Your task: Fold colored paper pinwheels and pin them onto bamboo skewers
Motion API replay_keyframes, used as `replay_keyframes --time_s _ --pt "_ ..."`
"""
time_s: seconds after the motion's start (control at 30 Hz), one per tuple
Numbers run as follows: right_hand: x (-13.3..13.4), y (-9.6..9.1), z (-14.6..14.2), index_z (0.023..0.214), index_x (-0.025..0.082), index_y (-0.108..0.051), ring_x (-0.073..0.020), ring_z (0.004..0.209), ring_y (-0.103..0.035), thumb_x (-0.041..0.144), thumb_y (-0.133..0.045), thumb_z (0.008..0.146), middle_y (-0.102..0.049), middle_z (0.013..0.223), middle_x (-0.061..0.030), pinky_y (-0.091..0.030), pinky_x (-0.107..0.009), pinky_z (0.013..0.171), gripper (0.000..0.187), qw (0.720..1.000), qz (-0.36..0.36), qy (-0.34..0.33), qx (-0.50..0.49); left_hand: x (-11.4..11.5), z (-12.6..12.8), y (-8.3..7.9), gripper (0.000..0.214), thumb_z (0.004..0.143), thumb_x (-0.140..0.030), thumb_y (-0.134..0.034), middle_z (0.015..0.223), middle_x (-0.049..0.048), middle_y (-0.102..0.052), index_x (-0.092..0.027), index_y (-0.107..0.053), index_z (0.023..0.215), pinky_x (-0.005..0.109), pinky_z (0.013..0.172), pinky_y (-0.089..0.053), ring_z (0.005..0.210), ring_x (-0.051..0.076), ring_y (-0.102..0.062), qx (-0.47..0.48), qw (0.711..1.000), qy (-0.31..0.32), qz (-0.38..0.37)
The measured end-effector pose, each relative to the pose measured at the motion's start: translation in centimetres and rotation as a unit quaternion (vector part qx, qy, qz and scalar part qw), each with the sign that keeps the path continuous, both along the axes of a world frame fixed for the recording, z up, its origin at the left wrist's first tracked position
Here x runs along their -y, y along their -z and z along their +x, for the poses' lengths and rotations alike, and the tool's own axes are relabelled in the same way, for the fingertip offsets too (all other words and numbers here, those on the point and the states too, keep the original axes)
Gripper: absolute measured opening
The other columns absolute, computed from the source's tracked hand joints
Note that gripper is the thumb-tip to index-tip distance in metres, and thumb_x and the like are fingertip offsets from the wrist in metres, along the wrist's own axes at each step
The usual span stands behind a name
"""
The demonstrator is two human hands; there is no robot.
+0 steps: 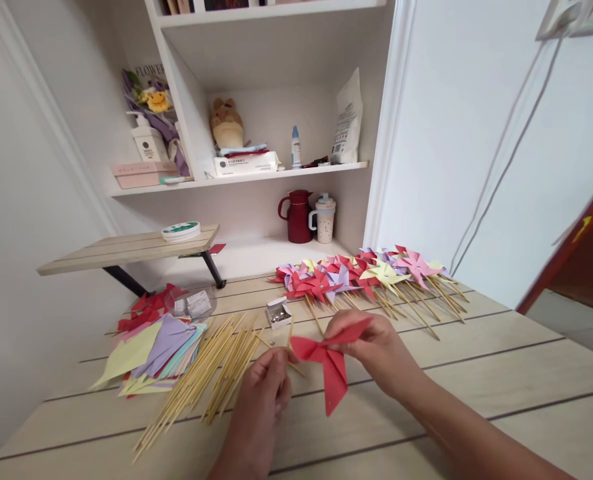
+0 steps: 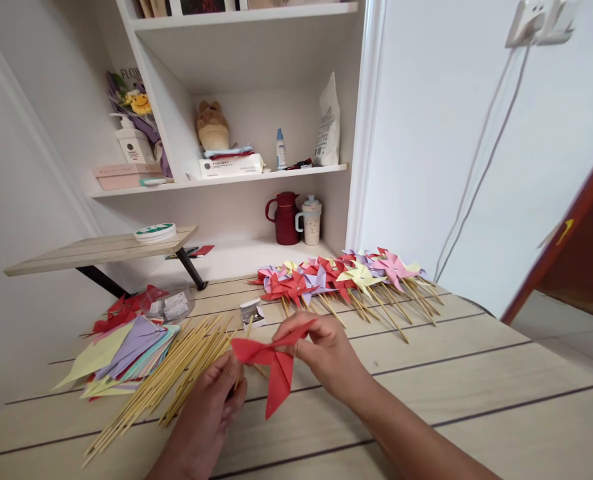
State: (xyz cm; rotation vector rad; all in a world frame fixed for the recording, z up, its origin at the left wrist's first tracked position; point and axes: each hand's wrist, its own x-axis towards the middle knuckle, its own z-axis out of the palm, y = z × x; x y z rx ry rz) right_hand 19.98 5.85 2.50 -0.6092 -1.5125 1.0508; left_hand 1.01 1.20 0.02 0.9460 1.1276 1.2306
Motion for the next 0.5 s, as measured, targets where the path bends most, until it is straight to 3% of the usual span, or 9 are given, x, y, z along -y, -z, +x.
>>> replay_keyframes --time_s 0.1,0.17,0.33,0.5 --pt "0.51 -0.59 0.31 0.085 0.023 -0.077 -0.0157 0.068 -0.062 0.024 -0.067 0.09 -0.072 0.075 -0.0036 -0.048 -0.03 0.066 0.012 0.983 0.164 -0.014 0.082 0.03 0.24 0.1 0.049 0.073 -0.066 -0.069 0.047 -0.0094 -0.031 -0.019 -0.057 0.071 0.022 0.044 -0.009 0.044 0.005 -0.016 -0.007 1.0 -0.011 0.008" --pt "0.69 -0.78 0.3 0.088 0.024 -0.077 -0.0163 0.068 -0.062 0.026 -0.061 0.094 -0.073 0.074 -0.0045 -0.047 -0.031 0.067 0.017 0.968 0.227 -0.023 0.109 0.09 0.29 0.19 0.051 0.072 -0.068 -0.069 0.048 -0.0089 -0.032 -0.018 -0.063 0.076 0.022 0.044 -0.011 0.044 0.005 -0.017 -0.01 1.0 -0.021 0.006" --pt "0.78 -0.87 0.18 0.09 0.024 -0.077 -0.0162 0.067 -0.061 0.03 -0.058 0.097 -0.073 0.073 -0.0041 -0.046 -0.032 0.067 0.02 0.956 0.259 -0.025 0.139 0.35 0.48 0.23 0.052 0.071 -0.07 -0.068 0.048 -0.0074 -0.034 -0.019 -0.07 0.081 0.022 0.044 -0.015 0.045 0.007 -0.023 -0.035 0.999 -0.039 -0.009" --pt "0.78 -0.88 0.27 0.09 0.024 -0.076 -0.0156 0.067 -0.062 0.027 -0.06 0.096 -0.073 0.073 -0.003 -0.046 -0.031 0.068 0.017 0.958 0.252 -0.028 0.137 0.47 0.75 -0.08 0.05 0.075 -0.068 -0.065 0.048 -0.0074 -0.034 -0.019 -0.068 0.078 0.023 0.045 -0.012 0.044 0.007 -0.02 -0.038 0.999 -0.005 0.008"
